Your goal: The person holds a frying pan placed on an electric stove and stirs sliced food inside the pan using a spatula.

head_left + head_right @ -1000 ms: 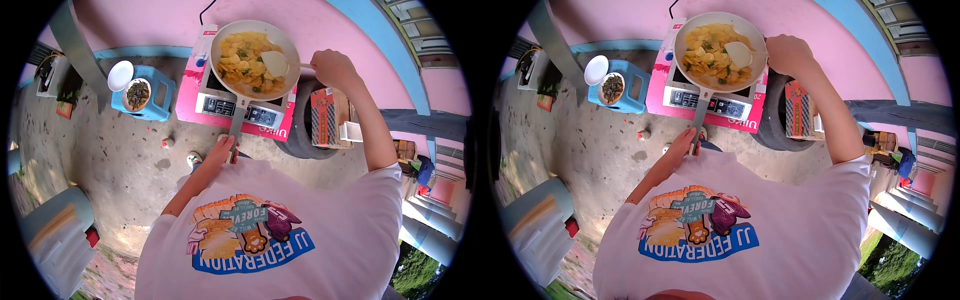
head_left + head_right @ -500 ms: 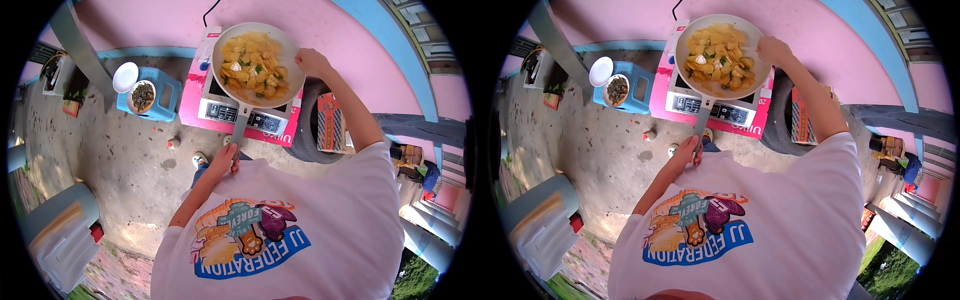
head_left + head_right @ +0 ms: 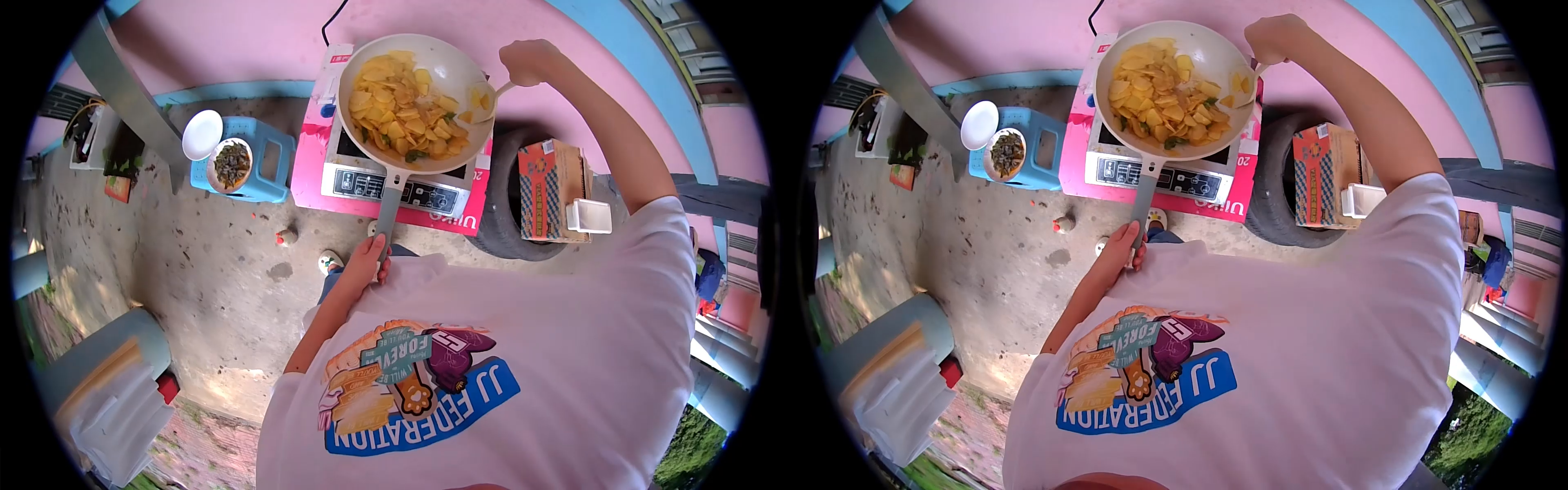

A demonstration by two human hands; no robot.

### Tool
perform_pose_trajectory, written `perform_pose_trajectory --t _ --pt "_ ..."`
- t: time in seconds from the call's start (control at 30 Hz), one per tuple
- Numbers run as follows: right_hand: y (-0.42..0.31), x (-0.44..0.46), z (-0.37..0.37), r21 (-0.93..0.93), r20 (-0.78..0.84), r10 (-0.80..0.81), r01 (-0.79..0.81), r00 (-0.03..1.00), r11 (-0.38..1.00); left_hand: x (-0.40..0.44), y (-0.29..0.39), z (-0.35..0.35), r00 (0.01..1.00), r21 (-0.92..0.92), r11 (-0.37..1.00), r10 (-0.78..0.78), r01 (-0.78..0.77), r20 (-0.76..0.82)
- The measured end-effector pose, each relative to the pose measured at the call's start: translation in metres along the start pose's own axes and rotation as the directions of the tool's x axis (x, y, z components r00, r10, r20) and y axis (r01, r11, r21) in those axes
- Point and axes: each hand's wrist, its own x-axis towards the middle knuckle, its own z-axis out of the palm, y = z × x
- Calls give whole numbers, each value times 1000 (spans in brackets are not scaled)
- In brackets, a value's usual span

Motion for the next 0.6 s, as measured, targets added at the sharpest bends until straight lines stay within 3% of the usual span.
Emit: perform_pose_trajectory --t 0.03,0.1,0.13,0.2,0.23,0.3,0.33,0.4,0.43,0.5,0.6 --pt "0 13 10 3 -4 0 0 1000 1000 -1 1 0 1000 3 1000 2 -1 -3" --pt "-3 36 35 244 170 -32 -11 985 970 -3 4 1 1000 6 1000 18 -18 16" --pt "-4 40 49 336 141 -94 41 986 941 -2 5 1 1000 -2 1000 24 -24 11" --pt "-8 37 74 692 13 -89 56 996 720 -1 2 1 999 -2 1000 22 -22 29" --pt "-16 39 84 689 9 -92 61 996 723 -1 2 0 999 -6 1000 27 -27 26" --pt "-36 34 93 571 -277 -59 214 959 793 -1 1 0 999 -19 1000 22 -21 35" --pt "-43 25 93 573 -276 -59 214 959 791 -1 1 0 999 -18 1000 20 -19 35" --pt "-61 -8 79 447 -428 -1 213 904 869 -2 2 1 1000 -4 1000 13 -13 27" --pt "-69 -25 73 448 -424 2 208 906 870 -2 2 2 999 -3 1000 11 -10 33" --pt "-79 -58 59 120 -349 -110 160 931 980 -2 1 1 1000 -15 1000 8 -7 20" --pt "-71 -89 29 -8 -376 -170 180 911 984 -1 -1 0 1000 -5 1000 5 -5 18"
